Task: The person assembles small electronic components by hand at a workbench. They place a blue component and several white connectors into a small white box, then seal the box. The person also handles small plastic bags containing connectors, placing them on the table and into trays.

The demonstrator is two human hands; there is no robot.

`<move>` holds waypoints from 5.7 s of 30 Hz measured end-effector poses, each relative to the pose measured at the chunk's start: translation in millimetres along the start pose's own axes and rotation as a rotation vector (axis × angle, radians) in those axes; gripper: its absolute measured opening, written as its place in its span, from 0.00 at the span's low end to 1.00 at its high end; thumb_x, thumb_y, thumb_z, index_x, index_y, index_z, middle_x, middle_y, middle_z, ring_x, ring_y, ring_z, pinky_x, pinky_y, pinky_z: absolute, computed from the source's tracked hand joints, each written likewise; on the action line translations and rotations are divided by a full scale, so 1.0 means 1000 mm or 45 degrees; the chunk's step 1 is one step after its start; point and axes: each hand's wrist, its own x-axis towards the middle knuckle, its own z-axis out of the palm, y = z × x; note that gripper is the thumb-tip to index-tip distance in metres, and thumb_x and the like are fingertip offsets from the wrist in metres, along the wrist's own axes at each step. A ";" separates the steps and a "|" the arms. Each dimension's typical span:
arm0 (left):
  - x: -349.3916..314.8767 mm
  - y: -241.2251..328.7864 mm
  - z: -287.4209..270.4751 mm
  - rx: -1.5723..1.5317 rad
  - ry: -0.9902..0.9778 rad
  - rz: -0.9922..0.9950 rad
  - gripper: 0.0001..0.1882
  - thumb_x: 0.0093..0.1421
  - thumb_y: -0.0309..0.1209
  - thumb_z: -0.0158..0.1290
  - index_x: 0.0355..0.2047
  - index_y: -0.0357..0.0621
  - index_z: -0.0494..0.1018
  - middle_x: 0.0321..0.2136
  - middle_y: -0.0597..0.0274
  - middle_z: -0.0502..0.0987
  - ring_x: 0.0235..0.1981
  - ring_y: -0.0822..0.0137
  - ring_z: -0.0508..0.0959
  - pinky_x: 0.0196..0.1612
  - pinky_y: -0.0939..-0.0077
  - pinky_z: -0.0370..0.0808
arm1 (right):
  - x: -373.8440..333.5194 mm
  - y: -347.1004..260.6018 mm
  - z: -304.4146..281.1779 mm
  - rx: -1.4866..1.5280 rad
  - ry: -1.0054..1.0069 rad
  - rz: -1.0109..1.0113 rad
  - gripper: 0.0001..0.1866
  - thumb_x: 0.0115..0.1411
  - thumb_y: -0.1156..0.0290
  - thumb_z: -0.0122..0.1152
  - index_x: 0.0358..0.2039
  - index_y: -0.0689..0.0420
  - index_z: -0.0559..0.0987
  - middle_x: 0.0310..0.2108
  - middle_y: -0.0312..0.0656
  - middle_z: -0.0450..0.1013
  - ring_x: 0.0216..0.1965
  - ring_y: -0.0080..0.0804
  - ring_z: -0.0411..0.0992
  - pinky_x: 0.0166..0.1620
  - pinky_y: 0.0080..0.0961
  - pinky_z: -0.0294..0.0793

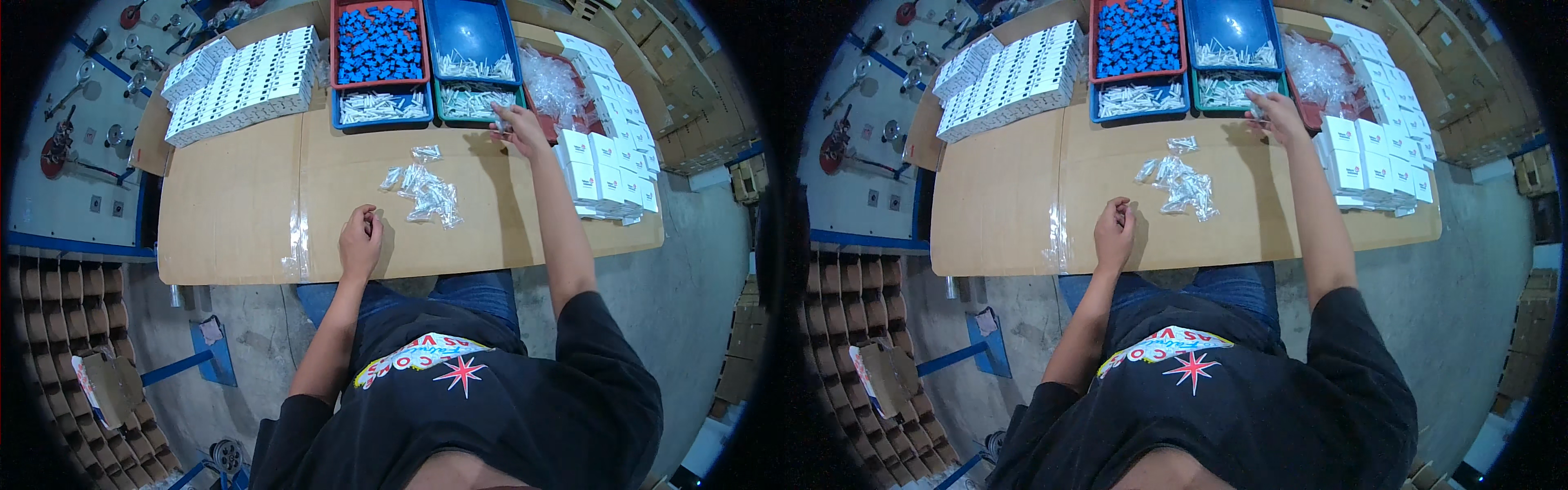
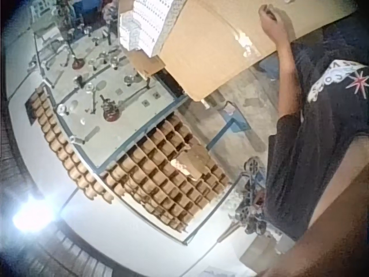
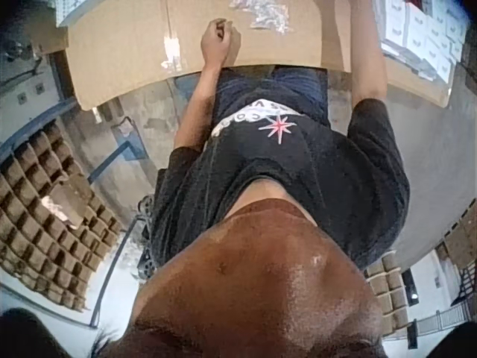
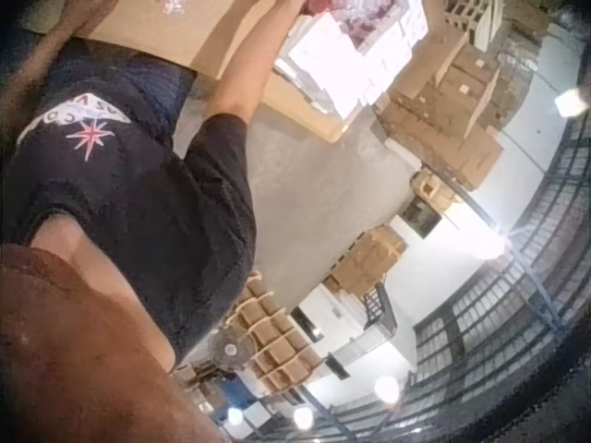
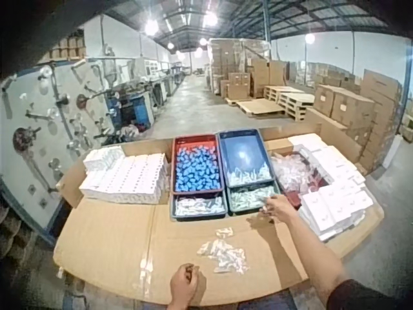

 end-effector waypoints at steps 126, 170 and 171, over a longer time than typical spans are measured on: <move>0.002 0.003 0.000 -0.044 -0.007 -0.044 0.10 0.63 0.30 0.57 0.43 0.41 0.77 0.31 0.55 0.82 0.28 0.58 0.79 0.36 0.63 0.76 | 0.039 -0.064 -0.078 -1.147 0.225 -0.644 0.19 0.68 0.58 0.57 0.52 0.57 0.80 0.37 0.44 0.81 0.33 0.31 0.81 0.33 0.27 0.80; 0.001 0.001 0.001 -0.063 -0.015 -0.028 0.10 0.62 0.28 0.57 0.44 0.42 0.77 0.30 0.56 0.81 0.28 0.60 0.78 0.37 0.63 0.75 | 0.014 0.033 -0.006 0.243 0.040 -0.169 0.07 0.64 0.66 0.68 0.39 0.53 0.80 0.42 0.37 0.82 0.45 0.26 0.79 0.46 0.31 0.75; 0.001 0.000 0.000 -0.041 -0.006 -0.019 0.10 0.62 0.28 0.57 0.44 0.42 0.77 0.30 0.56 0.81 0.28 0.60 0.78 0.37 0.64 0.75 | 0.019 0.014 0.000 0.272 0.056 -0.143 0.09 0.63 0.66 0.70 0.38 0.53 0.78 0.40 0.38 0.82 0.45 0.27 0.79 0.47 0.33 0.75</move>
